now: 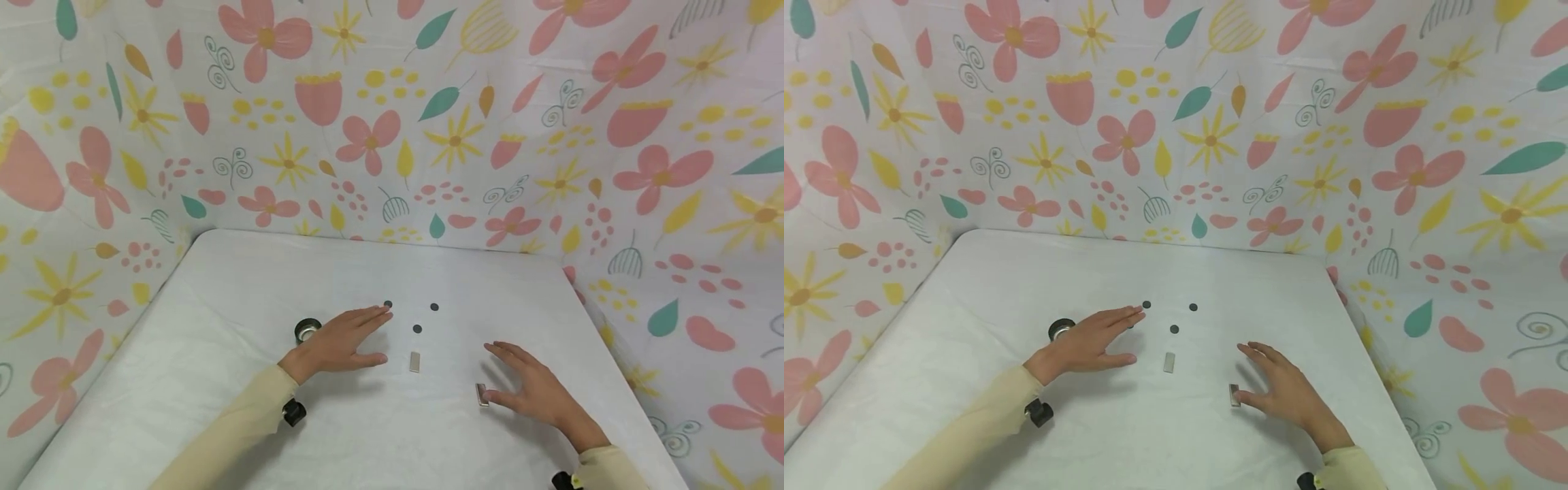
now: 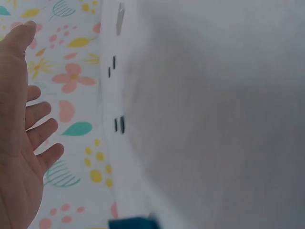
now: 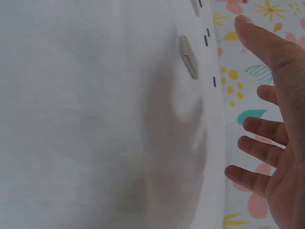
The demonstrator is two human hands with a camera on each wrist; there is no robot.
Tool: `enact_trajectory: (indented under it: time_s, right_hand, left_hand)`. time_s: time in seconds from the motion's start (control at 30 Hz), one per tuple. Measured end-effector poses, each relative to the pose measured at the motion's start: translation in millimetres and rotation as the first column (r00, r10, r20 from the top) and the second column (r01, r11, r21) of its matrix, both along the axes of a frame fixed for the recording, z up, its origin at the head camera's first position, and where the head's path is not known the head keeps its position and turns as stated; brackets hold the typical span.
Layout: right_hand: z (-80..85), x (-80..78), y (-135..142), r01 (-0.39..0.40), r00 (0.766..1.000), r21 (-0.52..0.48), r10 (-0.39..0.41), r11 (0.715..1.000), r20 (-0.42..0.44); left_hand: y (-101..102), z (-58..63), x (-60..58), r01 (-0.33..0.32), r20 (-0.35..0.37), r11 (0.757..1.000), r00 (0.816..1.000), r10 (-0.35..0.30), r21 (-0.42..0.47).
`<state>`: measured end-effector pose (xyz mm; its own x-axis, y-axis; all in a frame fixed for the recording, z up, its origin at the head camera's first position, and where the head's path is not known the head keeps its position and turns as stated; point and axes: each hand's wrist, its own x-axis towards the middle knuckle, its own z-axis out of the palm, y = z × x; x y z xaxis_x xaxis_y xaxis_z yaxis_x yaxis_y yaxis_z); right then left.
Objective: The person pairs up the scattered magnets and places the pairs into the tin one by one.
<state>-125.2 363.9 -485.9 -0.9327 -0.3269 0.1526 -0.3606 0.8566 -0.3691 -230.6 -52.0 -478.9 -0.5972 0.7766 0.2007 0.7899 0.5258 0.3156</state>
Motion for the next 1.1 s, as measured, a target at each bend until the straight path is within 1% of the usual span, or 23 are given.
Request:
enact_trajectory:
  time_s: [0.07,0.17,0.3,0.4,0.57,0.83,0.97,1.1]
  right_hand:
    - [-3.9,2.6,0.1,-0.003,1.000,-0.016,0.002,1.000,-0.012]
    - [-9.3,4.2,0.5,-0.012,0.999,-0.031,0.011,0.999,-0.039]
    - [-18.3,3.8,1.3,-0.050,0.998,-0.043,0.048,0.998,-0.050]
    - [-24.7,3.8,2.7,-0.064,0.997,-0.048,0.062,0.997,-0.043]
    - [-29.0,4.5,5.3,-0.071,0.997,-0.083,0.068,0.994,-0.041]
    - [-32.3,1.4,5.1,-0.099,0.994,-0.078,0.095,0.992,-0.056]
    - [-33.9,3.0,6.6,-0.103,0.994,-0.090,0.099,0.991,-0.048]
    - [-34.5,4.2,8.5,-0.079,0.997,-0.088,0.078,0.993,-0.015]
  left_hand:
    - [7.9,-5.4,-0.5,0.001,0.010,1.000,1.000,-0.001,-0.006]
    - [18.8,-12.5,-1.4,0.000,0.054,1.000,0.999,0.000,-0.007]
    - [30.9,-18.1,-1.5,0.003,0.135,1.000,0.991,-0.005,0.013]
    - [39.6,-20.9,-1.3,0.011,0.174,1.000,0.985,-0.014,0.018]
    - [54.5,-22.9,-1.3,0.034,0.184,0.999,0.982,-0.037,0.018]
    - [71.7,-27.6,-5.5,0.086,0.131,0.996,0.987,-0.089,0.030]
    - [75.6,-32.2,-7.5,0.079,0.151,0.997,0.985,-0.081,0.020]
    - [77.6,-35.5,-8.7,0.055,0.193,0.998,0.979,-0.059,0.025]
